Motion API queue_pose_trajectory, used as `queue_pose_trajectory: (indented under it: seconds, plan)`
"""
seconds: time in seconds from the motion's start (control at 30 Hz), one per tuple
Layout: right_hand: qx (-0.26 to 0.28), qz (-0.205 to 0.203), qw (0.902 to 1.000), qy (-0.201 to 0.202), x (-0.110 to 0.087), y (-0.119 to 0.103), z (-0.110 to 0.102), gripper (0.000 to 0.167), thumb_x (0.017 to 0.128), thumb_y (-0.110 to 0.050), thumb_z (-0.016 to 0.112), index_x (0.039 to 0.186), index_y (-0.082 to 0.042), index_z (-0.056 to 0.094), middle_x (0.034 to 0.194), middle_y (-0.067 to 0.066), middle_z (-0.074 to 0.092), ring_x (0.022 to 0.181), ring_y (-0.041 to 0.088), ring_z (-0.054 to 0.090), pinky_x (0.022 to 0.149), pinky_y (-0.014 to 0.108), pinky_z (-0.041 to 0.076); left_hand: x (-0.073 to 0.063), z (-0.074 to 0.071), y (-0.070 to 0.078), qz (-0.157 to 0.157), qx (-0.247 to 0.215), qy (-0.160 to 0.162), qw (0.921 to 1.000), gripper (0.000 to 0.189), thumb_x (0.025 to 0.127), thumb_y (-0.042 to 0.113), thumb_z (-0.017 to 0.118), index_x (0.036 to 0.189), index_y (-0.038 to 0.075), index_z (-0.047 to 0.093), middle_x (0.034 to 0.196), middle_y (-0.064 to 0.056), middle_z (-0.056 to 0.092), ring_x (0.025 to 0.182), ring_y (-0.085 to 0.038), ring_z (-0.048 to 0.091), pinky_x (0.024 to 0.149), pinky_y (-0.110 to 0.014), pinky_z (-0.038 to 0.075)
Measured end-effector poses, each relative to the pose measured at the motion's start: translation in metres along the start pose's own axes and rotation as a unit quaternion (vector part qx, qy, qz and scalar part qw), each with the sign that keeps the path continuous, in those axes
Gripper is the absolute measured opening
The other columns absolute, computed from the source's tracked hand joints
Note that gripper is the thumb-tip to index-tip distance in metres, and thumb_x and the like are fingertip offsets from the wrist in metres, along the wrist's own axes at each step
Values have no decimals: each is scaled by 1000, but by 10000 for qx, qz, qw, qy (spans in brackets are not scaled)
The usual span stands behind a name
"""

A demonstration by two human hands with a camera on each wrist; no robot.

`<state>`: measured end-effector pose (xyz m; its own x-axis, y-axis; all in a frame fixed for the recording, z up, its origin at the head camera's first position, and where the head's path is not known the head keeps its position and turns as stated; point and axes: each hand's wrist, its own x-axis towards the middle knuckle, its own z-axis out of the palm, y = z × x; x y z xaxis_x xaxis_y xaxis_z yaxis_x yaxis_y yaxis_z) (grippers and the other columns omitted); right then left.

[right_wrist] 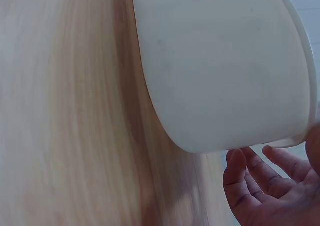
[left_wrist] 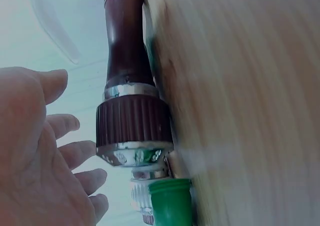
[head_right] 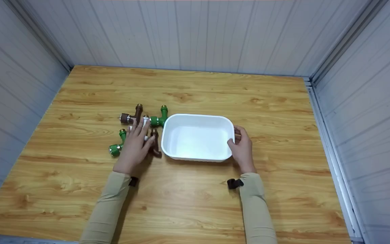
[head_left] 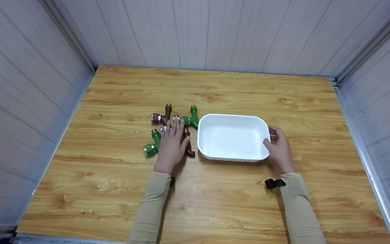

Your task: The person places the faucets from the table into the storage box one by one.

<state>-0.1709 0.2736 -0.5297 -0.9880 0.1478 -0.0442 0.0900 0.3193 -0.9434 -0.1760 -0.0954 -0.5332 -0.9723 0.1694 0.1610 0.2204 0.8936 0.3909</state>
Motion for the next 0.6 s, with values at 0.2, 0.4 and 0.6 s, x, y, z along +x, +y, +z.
queue_pose_trajectory:
  seconds: [0.2,0.4,0.6]
  plan:
    - [33,9,10000,2,-3,-5,1,49,88,6,54,136,5,42,125,23,51,111,31,51,93,34,44,-7,-2,-7,47,-4,127,9999,64,98,38,50,152,13,25,154,-16,23,141,-41,12,114,-57,9]
    - [109,-80,9999,-32,-10,-20,0,49,87,9,52,135,9,42,124,28,51,109,36,51,90,34,45,-13,-4,-14,24,-54,174,9998,63,98,37,52,150,11,28,155,-15,21,140,-43,13,114,-57,9]
    - [-118,-107,9999,12,-1,1,-1,49,89,3,54,137,3,43,125,21,52,108,29,52,91,32,45,-17,-6,-19,-25,-59,255,9997,62,98,37,53,149,9,31,153,-18,25,140,-43,15,113,-59,10]
